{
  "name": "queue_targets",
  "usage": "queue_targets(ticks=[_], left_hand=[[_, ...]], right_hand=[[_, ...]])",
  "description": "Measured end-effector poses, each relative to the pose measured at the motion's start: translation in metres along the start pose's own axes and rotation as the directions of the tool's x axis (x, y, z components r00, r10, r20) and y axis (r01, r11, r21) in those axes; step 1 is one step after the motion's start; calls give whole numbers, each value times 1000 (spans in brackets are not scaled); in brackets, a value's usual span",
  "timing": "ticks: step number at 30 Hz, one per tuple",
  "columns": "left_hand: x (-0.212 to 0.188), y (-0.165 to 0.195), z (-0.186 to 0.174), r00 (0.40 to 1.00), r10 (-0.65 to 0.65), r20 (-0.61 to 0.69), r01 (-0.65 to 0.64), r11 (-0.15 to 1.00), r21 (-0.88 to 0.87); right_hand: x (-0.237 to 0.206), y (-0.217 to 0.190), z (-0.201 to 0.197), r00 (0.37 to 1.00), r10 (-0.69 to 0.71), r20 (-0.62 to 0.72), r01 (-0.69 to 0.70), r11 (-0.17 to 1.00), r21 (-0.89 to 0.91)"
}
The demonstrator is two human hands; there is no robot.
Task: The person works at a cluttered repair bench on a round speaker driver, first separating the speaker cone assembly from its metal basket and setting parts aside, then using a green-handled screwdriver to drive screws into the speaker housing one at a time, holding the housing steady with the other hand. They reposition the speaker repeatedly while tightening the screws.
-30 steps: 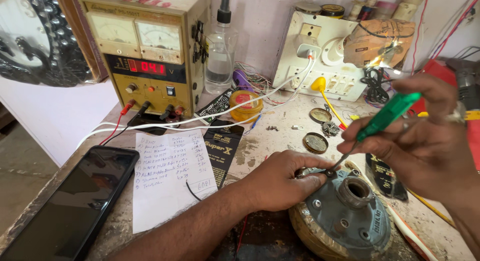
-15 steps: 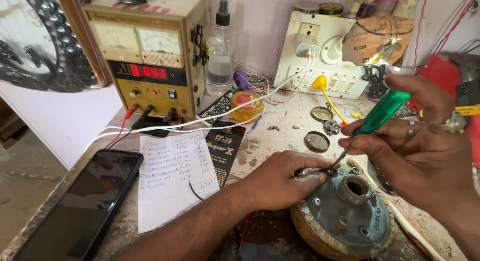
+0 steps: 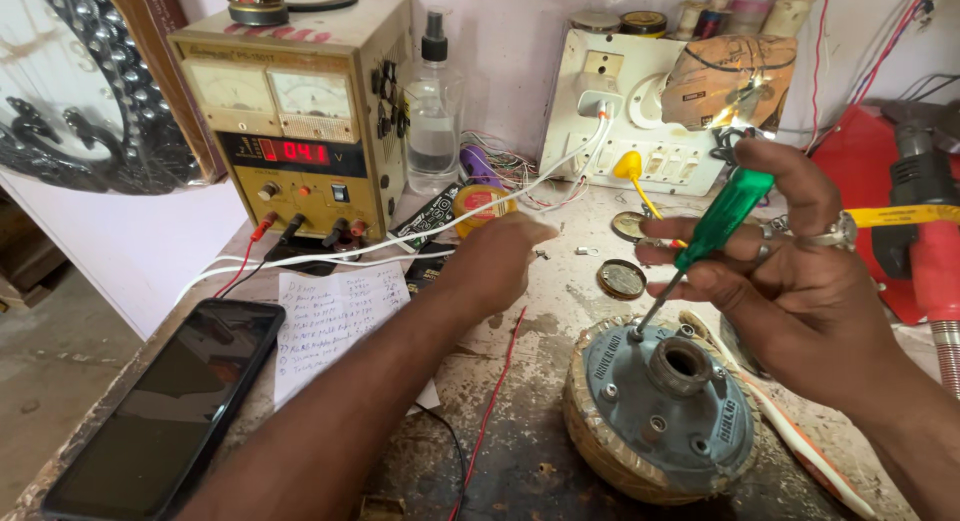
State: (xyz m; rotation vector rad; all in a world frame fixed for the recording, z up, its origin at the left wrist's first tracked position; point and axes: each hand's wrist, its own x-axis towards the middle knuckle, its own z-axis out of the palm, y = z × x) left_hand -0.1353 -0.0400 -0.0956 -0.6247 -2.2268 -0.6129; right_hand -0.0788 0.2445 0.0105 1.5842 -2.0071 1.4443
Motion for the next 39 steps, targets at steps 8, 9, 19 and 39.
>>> queue_targets(ticks=[8, 9, 19, 39], left_hand=[[11, -5, 19, 909, -298, 291, 224, 938, 263], [9, -2, 18, 926, -271, 262, 204, 945, 256], [35, 55, -13, 934, -321, 159, 351, 730, -586], [-5, 129, -29, 896, -341, 284, 278, -69, -958]], right_hand=[[-5, 9, -2, 982, 161, -104, -150, 983, 101], [-6, 10, -2, 982, 156, -109, -148, 986, 77], [-5, 2, 1, 996, 46, -78, -42, 998, 51], [-13, -14, 13, 939, 204, -277, -278, 924, -263]])
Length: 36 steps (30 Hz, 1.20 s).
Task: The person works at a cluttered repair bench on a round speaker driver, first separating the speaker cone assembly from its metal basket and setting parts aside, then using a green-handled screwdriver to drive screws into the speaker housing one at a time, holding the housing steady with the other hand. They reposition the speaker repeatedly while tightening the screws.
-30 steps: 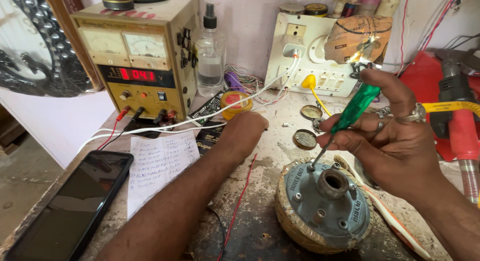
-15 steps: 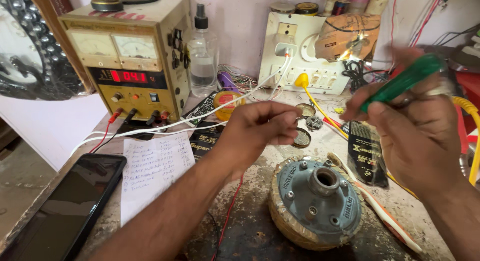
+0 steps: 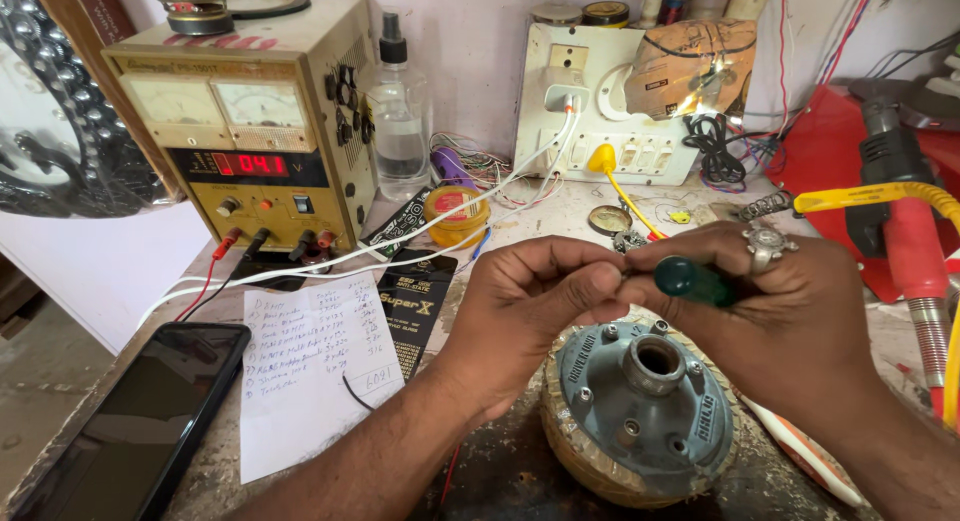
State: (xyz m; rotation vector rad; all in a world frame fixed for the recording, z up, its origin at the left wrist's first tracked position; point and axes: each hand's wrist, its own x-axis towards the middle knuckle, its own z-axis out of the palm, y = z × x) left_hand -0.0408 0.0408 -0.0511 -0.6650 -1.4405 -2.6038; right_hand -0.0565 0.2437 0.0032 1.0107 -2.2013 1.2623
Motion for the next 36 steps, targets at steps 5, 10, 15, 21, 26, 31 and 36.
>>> queue_targets(ticks=[5, 10, 15, 21, 26, 31, 36], left_hand=[[-4, 7, 8, 996, 83, 16, -83, 996, 14], [-8, 12, 8, 993, 73, 89, -94, 960, 262], [-10, 13, 2, 989, -24, 147, -84, 728, 680], [-8, 12, -1, 935, -330, 127, 112, 617, 779], [-9, 15, -6, 904, -351, 243, 20, 603, 797], [-9, 13, -6, 899, -365, 240, 29, 598, 801], [-10, 13, -10, 882, -407, 238, 68, 609, 790]], right_hand=[[-1, 22, -3, 992, -122, -13, 120, 987, -110], [14, 3, -41, 916, 289, 279, -301, 954, -2], [21, -3, -72, 444, -83, 892, -85, 987, 134], [13, 5, -56, 315, 352, 882, -62, 934, -351], [13, -12, -51, 339, 330, 881, -39, 941, -337], [8, -10, -47, 394, 483, 782, -39, 859, -511], [3, -16, -40, 363, 597, 716, 116, 733, -670]])
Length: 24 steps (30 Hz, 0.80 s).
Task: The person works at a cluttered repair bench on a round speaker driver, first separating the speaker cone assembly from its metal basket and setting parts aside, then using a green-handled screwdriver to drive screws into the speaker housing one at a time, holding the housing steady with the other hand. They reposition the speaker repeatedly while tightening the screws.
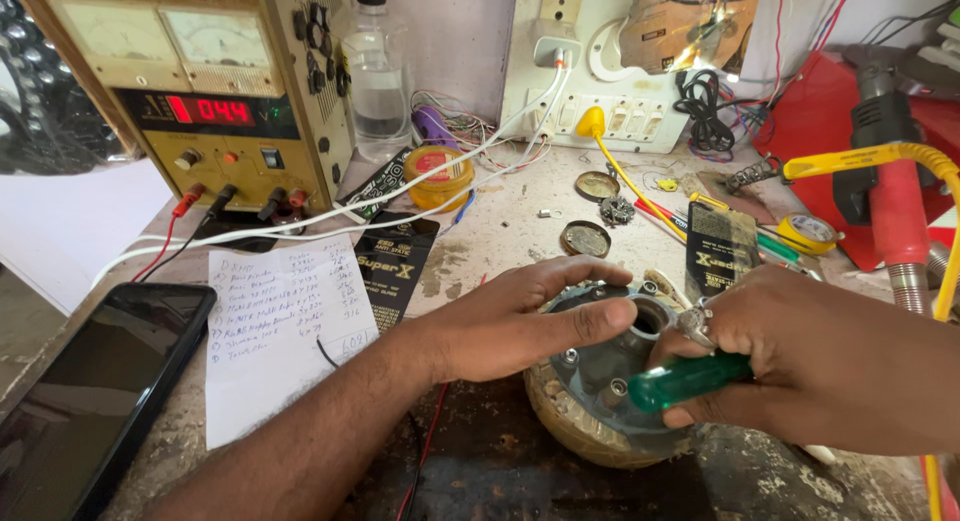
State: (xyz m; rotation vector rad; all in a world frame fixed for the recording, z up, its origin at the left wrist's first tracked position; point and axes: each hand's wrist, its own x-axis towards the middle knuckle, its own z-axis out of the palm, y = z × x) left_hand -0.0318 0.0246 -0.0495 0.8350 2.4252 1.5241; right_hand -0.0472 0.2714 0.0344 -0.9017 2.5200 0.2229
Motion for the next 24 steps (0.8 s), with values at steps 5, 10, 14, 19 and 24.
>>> queue_targets(ticks=[5, 10, 14, 19, 24], left_hand=[[-3, -1, -1, 996, 72, 57, -77, 992, 103], [-10, 1, -4, 975, 210, 69, -219, 959, 181], [-8, 1, -2, 978, 202, 60, -210, 956, 206], [-6, -2, -1, 974, 219, 53, -225, 962, 157], [-7, -3, -1, 970, 236, 53, -242, 958, 156]], right_hand=[[-16, -3, -11, 949, -182, -256, 247, 936, 251], [-26, 17, 4, 541, -279, -793, 771, 541, 336], [-22, 27, 16, 508, -213, -835, 809, 450, 377], [-23, 23, 11, 532, -237, -813, 779, 514, 359], [-23, 16, 10, 540, -205, -816, 752, 553, 359]])
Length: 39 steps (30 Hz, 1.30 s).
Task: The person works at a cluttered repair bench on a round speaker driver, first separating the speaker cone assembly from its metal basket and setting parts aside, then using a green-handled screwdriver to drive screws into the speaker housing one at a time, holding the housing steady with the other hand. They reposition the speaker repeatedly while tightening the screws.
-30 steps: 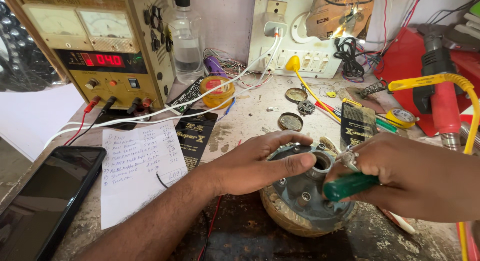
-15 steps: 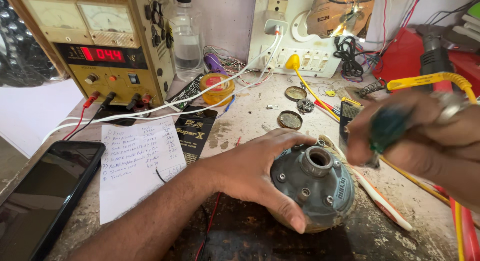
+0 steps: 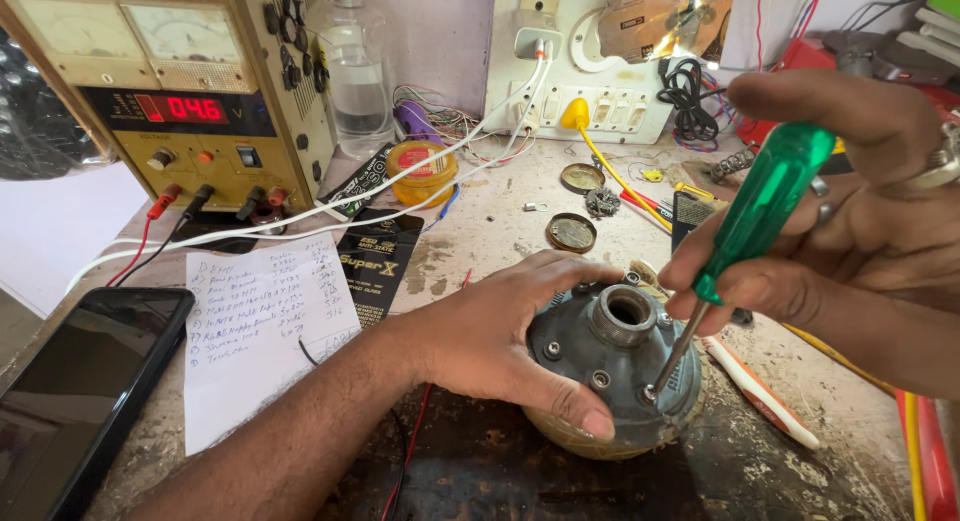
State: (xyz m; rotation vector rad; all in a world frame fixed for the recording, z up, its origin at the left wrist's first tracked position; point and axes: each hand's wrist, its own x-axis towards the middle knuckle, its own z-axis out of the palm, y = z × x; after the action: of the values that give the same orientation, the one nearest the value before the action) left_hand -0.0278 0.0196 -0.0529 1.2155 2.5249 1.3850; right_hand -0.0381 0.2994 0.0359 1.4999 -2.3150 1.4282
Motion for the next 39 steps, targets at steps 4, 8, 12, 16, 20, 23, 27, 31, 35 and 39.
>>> queue_targets(ticks=[4, 8, 12, 16, 20, 23, 27, 31, 35, 39], left_hand=[[1, 0, 0, 1000, -1, 2, 1, 1000, -6], [1, 0, 0, 1000, -6, 7, 6, 1000, -11], [1, 0, 0, 1000, 0, 4, 0, 1000, 4], [1, 1, 0, 1000, -5, 5, 5, 1000, 3], [1, 0, 1, 1000, 7, 2, -7, 1000, 7], [1, -1, 1, 999, -40, 13, 40, 998, 40], [0, -2, 1, 1000, 4, -1, -4, 999, 54], [0, -3, 1, 1000, -12, 3, 12, 997, 76], [0, -3, 2, 1000, -13, 6, 12, 997, 72], [0, -3, 2, 1000, -24, 5, 24, 998, 50]], right_hand=[[1, 1, 0, 1000, -3, -1, 3, 1000, -23], [2, 1, 1, 1000, -16, 2, 16, 1000, -10], [0, 1, 0, 1000, -12, -1, 12, 1000, 29], [-3, 4, -3, 1000, -11, -10, 11, 1000, 28], [0, 3, 2, 1000, 7, -17, -7, 1000, 17], [5, -2, 7, 1000, -11, -9, 11, 1000, 1], [2, -13, -6, 997, -21, -79, 7, 985, -175], [-6, -1, -20, 994, -30, -107, 13, 987, -158], [-13, 9, -23, 998, -30, -58, 23, 993, -119], [-16, -3, -15, 1000, -28, -12, 26, 993, -117]])
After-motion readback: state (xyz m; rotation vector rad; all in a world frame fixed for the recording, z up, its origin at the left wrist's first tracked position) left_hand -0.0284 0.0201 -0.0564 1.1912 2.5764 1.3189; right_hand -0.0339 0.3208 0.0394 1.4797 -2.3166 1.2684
